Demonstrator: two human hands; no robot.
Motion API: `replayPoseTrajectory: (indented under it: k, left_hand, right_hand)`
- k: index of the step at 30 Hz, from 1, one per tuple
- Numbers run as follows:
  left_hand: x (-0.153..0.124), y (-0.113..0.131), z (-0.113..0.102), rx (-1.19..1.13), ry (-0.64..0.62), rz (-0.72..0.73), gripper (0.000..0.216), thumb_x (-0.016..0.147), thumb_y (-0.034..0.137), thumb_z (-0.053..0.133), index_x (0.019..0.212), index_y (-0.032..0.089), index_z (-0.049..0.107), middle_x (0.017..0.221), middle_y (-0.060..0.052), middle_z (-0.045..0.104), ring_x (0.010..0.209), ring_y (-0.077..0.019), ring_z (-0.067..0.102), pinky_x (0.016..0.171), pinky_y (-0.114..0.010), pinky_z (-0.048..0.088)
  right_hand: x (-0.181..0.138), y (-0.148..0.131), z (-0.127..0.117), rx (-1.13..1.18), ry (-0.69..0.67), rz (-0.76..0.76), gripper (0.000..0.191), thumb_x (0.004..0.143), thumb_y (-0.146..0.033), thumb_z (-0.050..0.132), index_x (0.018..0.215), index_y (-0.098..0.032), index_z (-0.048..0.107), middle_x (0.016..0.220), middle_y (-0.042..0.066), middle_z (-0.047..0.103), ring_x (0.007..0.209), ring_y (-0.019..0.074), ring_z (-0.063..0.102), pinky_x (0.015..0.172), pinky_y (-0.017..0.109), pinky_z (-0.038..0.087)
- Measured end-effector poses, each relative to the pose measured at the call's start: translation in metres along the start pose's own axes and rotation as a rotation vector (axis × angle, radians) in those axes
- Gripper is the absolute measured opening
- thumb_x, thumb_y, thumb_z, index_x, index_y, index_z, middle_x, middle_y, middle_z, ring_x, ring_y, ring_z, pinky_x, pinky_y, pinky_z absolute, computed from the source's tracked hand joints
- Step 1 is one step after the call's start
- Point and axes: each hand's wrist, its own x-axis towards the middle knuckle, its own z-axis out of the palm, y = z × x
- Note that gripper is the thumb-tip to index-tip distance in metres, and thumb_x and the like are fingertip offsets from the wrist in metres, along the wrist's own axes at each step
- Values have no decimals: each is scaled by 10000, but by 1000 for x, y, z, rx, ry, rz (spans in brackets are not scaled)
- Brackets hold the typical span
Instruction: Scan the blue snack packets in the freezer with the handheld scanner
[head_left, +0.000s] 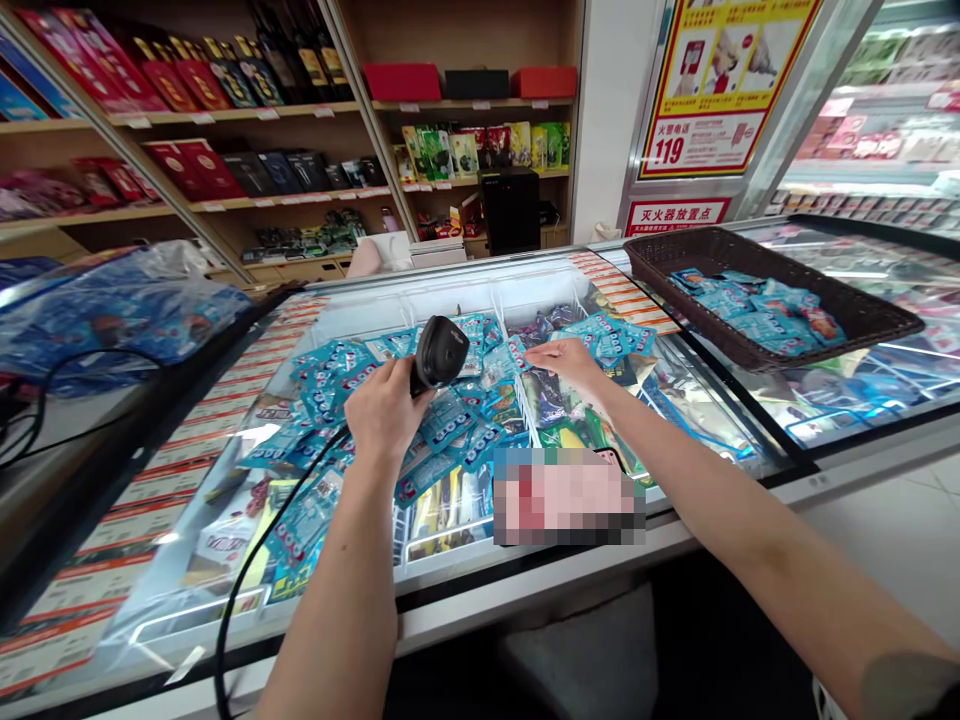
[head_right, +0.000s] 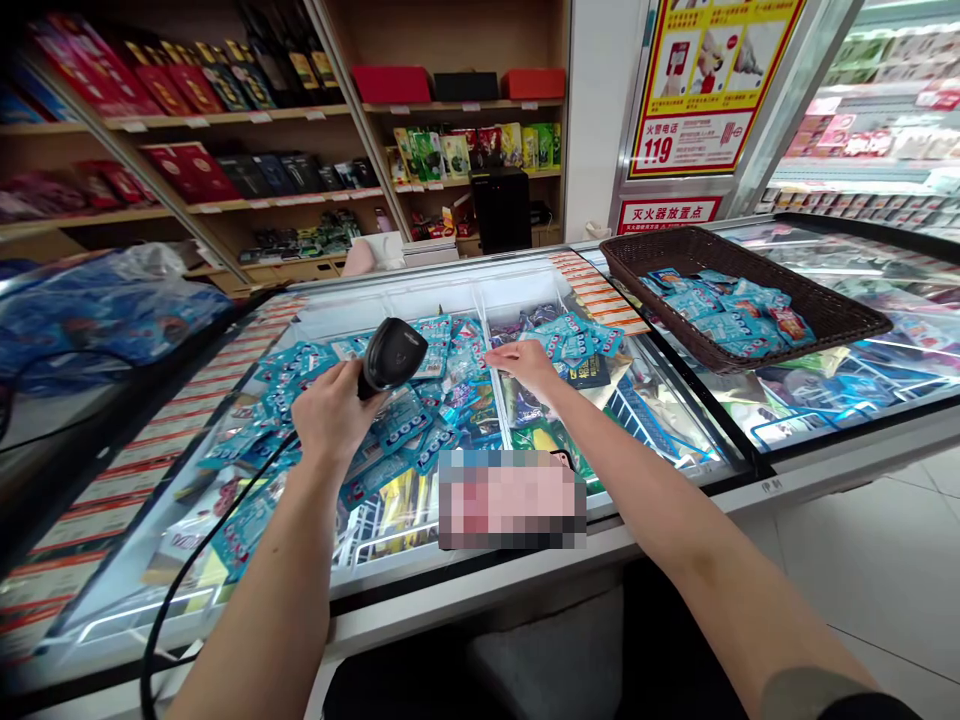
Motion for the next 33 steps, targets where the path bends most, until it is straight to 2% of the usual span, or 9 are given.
replayPoseTrajectory:
  k: [2, 4, 7, 10, 13, 18, 25, 33]
  left_hand:
    - [0, 0, 1, 13, -4, 12, 390, 859, 425, 595, 1171, 193, 617, 1136, -111, 696, 1011, -288, 650, 675, -332, 388]
    - [0, 0, 2, 17, -9, 31, 398, 861, 430, 592, 1182, 196, 612, 1125, -108, 698, 1013, -290, 650, 686, -335, 393]
    - [-1, 0, 2, 3, -23, 65, 406, 873, 426, 577, 1209, 201, 603, 1087, -111, 703, 1006, -292, 652, 718, -338, 408]
    - [-1, 1, 2, -26, -43, 117, 382, 879, 406, 566, 1201, 205, 608, 1077, -115, 703, 1015, -296, 652, 741, -341, 421]
    - [-1, 5, 1, -60, -77, 188, 371, 879, 391, 564, 1204, 216, 608, 1100, -109, 704, 1046, -297, 651, 748, -341, 435]
    - [0, 15, -2, -51, -116, 319, 364, 874, 370, 575, 1199, 211, 610, 1098, -99, 711, 1021, -294, 662, 726, -344, 448]
    - [0, 21, -4, -66, -145, 364, 356, 862, 329, 592, 1198, 214, 609, 1051, -83, 717, 998, -277, 671, 716, -329, 445]
    - [0, 21, -1, -51, -170, 390, 373, 869, 352, 586, 1215, 212, 597, 1034, -86, 710, 985, -278, 675, 692, -335, 440]
  right_hand:
    - [1, 2, -6, 45, 97, -6, 322, 639, -389, 818, 865, -174, 739, 803, 57, 746, 792, 204, 690, 712, 346, 568]
    - [5, 5, -12, 98, 154, -11, 363, 605, -322, 830, 918, -184, 707, 760, 18, 713, 718, 173, 670, 646, 319, 573]
    - [12, 8, -19, 135, 224, -26, 430, 619, -267, 815, 1019, -190, 676, 773, -13, 677, 669, 148, 649, 641, 331, 601]
    - [17, 12, -25, 120, 262, -47, 354, 678, -280, 779, 1005, -191, 676, 866, 5, 681, 685, 144, 651, 678, 353, 623]
    - [20, 14, -29, 121, 276, -40, 269, 709, -291, 759, 942, -200, 662, 898, 8, 674, 728, 148, 650, 703, 360, 631]
    - [20, 13, -33, 189, 281, -4, 184, 733, -228, 733, 872, -203, 614, 778, -31, 617, 746, 130, 629, 758, 366, 636]
    - [14, 3, -27, 226, 277, 90, 143, 765, -69, 660, 820, -184, 593, 751, -17, 623, 747, 125, 630, 742, 362, 643]
    - [13, 1, -25, 236, 290, 104, 154, 794, -32, 612, 807, -184, 591, 735, -21, 620, 739, 120, 634, 758, 374, 648]
